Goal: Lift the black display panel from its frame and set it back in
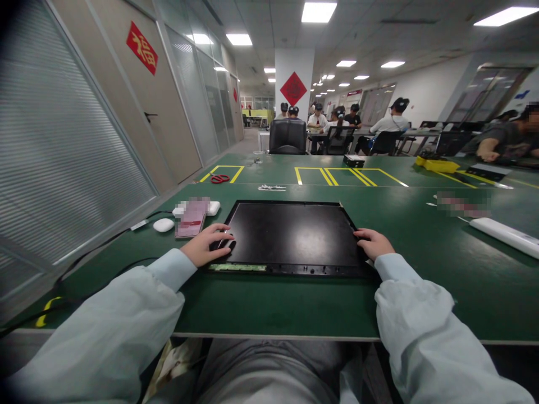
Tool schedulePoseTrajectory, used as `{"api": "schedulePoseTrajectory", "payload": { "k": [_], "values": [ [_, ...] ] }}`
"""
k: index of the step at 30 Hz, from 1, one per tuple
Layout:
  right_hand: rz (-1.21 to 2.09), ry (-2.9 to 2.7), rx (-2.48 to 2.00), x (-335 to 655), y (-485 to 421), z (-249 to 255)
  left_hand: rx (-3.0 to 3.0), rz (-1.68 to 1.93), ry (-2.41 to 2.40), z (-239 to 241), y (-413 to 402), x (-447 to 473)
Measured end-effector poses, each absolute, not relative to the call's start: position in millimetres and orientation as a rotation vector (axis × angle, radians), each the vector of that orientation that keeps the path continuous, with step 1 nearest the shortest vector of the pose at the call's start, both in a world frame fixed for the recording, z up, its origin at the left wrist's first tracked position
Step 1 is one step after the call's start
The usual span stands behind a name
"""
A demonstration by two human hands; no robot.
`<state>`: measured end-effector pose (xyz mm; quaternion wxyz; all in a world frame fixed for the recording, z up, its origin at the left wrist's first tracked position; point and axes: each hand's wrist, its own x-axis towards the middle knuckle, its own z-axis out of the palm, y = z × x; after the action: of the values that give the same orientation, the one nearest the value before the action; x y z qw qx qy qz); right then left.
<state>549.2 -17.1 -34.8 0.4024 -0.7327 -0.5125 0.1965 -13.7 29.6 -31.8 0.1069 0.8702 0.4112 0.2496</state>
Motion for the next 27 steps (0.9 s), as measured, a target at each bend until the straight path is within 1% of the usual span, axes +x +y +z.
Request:
{"api": "schedulePoseTrajectory", "payload": {
  "k": [8,14,27],
  "values": [
    [0.497,-1.285,-1.843,548.8,-17.8,-36.4,2.501,0.664,1.391,-41.5,32.2,-16.6],
    [0.513,-1.279,-1.847,547.4,-18.9,-33.4,2.487,0.606,1.337,-44.4,33.7,-17.1],
    [0.483,-1.280,-1.808,549.7,-18.9,-37.1,2.481,0.654,1.337,-46.3,34.8,-16.7]
  ]
}}
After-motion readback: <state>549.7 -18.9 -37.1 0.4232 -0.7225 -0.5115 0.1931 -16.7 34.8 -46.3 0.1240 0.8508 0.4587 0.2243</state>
